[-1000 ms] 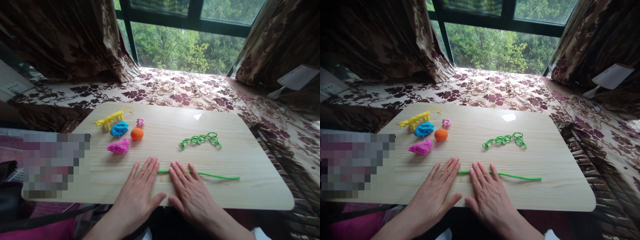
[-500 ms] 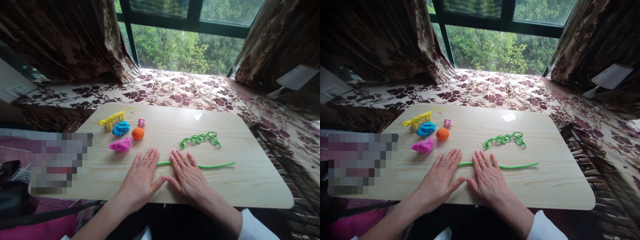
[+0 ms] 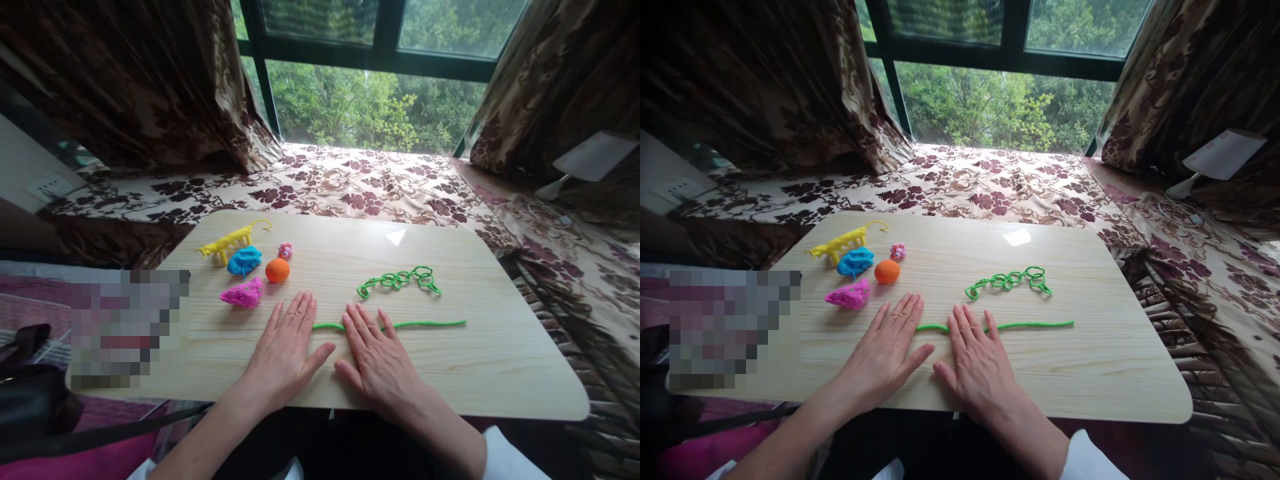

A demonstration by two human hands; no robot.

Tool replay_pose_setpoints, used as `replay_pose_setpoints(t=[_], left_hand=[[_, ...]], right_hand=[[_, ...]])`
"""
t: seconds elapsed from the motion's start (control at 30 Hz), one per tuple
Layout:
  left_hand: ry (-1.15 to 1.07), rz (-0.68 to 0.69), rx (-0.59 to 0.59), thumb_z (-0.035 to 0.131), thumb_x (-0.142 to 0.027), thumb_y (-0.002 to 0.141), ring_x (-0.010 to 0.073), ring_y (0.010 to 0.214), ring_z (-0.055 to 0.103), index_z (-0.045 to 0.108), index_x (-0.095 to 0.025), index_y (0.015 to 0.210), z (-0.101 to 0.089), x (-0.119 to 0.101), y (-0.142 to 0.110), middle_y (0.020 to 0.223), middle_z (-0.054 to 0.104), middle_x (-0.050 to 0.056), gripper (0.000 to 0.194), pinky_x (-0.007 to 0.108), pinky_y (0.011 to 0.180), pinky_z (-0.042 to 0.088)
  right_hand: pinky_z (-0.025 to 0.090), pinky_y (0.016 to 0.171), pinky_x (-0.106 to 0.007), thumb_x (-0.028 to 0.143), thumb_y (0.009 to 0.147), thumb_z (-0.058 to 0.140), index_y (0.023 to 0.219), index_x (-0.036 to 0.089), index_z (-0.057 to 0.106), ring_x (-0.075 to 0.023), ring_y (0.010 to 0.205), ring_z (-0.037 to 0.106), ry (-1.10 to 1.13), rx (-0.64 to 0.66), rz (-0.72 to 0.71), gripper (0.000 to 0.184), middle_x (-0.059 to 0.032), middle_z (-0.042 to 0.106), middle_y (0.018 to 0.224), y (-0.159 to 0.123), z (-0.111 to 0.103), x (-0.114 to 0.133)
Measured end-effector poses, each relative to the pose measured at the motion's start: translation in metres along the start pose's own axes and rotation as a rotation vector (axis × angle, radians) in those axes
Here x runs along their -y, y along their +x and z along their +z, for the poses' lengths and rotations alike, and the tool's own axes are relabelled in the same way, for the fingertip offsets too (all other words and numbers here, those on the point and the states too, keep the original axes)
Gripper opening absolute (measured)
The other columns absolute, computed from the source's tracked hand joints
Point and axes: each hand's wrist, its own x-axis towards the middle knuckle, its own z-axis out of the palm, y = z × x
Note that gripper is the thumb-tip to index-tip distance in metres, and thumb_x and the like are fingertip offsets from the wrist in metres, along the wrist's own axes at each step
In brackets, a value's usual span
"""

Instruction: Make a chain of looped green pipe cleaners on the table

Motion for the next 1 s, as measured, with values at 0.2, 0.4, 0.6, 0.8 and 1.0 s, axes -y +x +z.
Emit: replay_pose_setpoints(t=[0.2, 0.4, 0.6, 0.8, 1.0], left_hand=[[-0.009, 0.065, 0.069, 0.033, -0.057, 0.082, 0.0244, 0.134, 0.013, 0.011, -0.015, 0.140, -0.008, -0.007, -0.037, 0.147, 0.014, 0.009, 0.074, 0.044, 0.108, 0.013], [-0.025, 0.002, 0.029, 0.029, -0.056, 0.084, 0.0248, 0.134, 0.012, 0.013, -0.014, 0.139, -0.006, -0.006, -0.010, 0.146, 0.015, 0.011, 0.072, 0.047, 0.107, 0.013], [-0.027, 0.034, 0.048, 0.032, -0.056, 0.083, 0.0242, 0.134, 0.013, 0.011, -0.016, 0.140, -0.012, -0.011, -0.036, 0.147, 0.014, 0.009, 0.073, 0.044, 0.108, 0.013], [-0.018, -0.039, -0.005, 0.030, -0.056, 0.084, 0.0240, 0.134, 0.014, 0.015, -0.015, 0.139, -0.006, -0.005, -0.009, 0.146, 0.018, 0.010, 0.070, 0.046, 0.107, 0.014], [0.014, -0.070, -0.076, 0.033, -0.056, 0.083, 0.0240, 0.134, 0.013, 0.011, -0.012, 0.139, -0.014, -0.015, -0.013, 0.146, 0.016, 0.010, 0.074, 0.044, 0.108, 0.012]], right_hand=[[0.007, 0.108, -0.044, 0.046, 0.087, 0.036, 0.140, 0.013, 0.017, -0.0242, 0.133, 0.013, -0.032, -0.005, -0.128, 0.065, -0.0094, 0.016, 0.145, -0.035, 0.002, 0.004], [0.008, 0.107, -0.047, 0.050, 0.089, 0.029, 0.138, 0.012, 0.022, -0.0242, 0.133, 0.013, -0.044, -0.011, -0.023, 0.062, -0.0105, 0.018, 0.144, -0.004, 0.003, 0.002], [0.007, 0.107, -0.044, 0.046, 0.087, 0.036, 0.139, 0.013, 0.019, -0.0245, 0.132, 0.015, -0.090, -0.040, -0.150, 0.064, -0.0097, 0.018, 0.144, -0.037, 0.007, 0.002], [0.009, 0.106, -0.047, 0.050, 0.089, 0.029, 0.138, 0.014, 0.024, -0.0236, 0.132, 0.017, -0.079, -0.038, -0.025, 0.061, -0.0097, 0.022, 0.143, -0.007, 0.002, -0.001], [0.010, 0.106, -0.044, 0.042, 0.091, 0.028, 0.139, 0.013, 0.020, -0.0212, 0.133, 0.014, -0.156, -0.050, 0.054, 0.056, -0.0072, 0.021, 0.144, -0.034, -0.012, -0.024]])
